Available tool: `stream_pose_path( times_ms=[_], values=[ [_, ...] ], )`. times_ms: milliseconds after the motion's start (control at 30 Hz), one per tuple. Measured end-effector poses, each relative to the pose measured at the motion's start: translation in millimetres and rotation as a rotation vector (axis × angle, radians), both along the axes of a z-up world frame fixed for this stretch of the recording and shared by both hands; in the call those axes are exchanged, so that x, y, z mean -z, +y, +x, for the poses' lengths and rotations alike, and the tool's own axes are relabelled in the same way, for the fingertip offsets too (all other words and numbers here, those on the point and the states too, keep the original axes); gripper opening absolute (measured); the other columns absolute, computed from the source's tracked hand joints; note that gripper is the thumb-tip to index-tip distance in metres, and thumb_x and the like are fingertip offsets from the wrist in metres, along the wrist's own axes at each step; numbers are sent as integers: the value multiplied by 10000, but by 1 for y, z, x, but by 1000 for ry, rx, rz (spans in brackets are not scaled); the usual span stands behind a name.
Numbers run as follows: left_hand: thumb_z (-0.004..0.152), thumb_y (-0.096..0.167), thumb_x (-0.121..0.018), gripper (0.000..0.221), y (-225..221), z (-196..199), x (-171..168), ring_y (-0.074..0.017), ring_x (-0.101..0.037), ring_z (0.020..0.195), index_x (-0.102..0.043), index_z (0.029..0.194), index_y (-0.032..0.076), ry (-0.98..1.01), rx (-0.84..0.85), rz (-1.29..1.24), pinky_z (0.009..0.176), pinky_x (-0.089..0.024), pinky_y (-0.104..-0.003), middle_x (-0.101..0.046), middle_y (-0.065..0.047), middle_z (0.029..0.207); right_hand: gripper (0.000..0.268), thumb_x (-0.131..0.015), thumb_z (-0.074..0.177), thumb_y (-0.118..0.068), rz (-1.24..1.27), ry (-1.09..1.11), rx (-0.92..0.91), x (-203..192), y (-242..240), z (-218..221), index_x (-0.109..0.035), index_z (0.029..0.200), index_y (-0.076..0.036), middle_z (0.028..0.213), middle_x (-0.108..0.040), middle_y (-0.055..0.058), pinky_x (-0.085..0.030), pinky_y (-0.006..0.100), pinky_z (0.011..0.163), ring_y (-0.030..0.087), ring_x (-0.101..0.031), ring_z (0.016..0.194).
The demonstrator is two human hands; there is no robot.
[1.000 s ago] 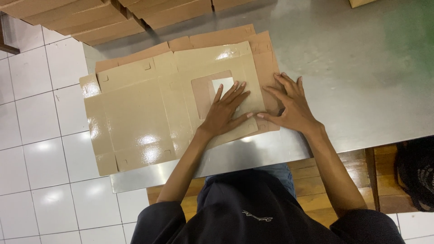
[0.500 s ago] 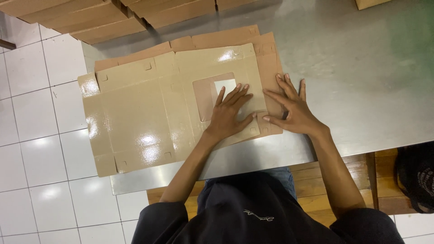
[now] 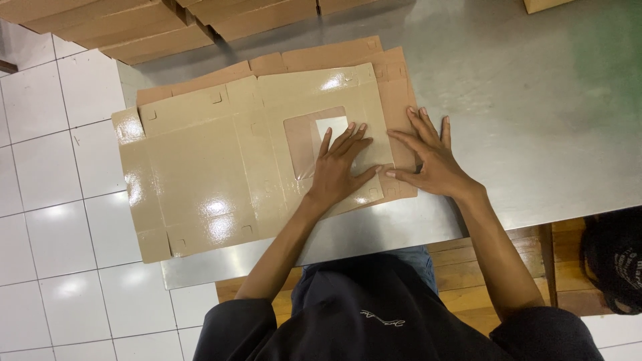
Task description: The person folds flat cardboard pieces into box shapes on a metal table. They fold the side flaps, tuck in the tabs, and press the seams to form the box structure. The person repeats this process for several cardboard pieces.
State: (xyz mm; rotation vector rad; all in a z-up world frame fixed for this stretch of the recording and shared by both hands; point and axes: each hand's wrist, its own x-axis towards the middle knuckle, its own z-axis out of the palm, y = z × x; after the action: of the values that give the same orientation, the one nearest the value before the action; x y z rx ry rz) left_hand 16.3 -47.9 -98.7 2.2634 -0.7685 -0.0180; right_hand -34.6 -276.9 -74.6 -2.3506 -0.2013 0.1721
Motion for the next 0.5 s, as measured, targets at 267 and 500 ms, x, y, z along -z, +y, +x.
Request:
stream_pose_path(
  times_ms=[267, 500],
  values=[
    [813, 374, -866, 530, 0, 0, -1, -259, -484, 1427, -704, 1272, 165, 5, -16, -12, 1269, -145, -506, -621, -94, 1433, 928, -818, 741, -541, -99, 40, 70, -5, 18, 1, -436, 1531, -238, 1700, -119, 204, 248, 634, 1128, 389, 48, 1566],
    [793, 362, -889, 540, 1, 2, 1, -269, -496, 1417, -713, 1266, 166, 21, -17, -44, 1267, -158, -507, -623, -101, 1425, 957, -825, 741, -544, -103, 44, 73, -9, 22, 1, -422, 1543, -214, 1691, -126, 228, 251, 649, 1112, 400, 57, 1563]
  ],
)
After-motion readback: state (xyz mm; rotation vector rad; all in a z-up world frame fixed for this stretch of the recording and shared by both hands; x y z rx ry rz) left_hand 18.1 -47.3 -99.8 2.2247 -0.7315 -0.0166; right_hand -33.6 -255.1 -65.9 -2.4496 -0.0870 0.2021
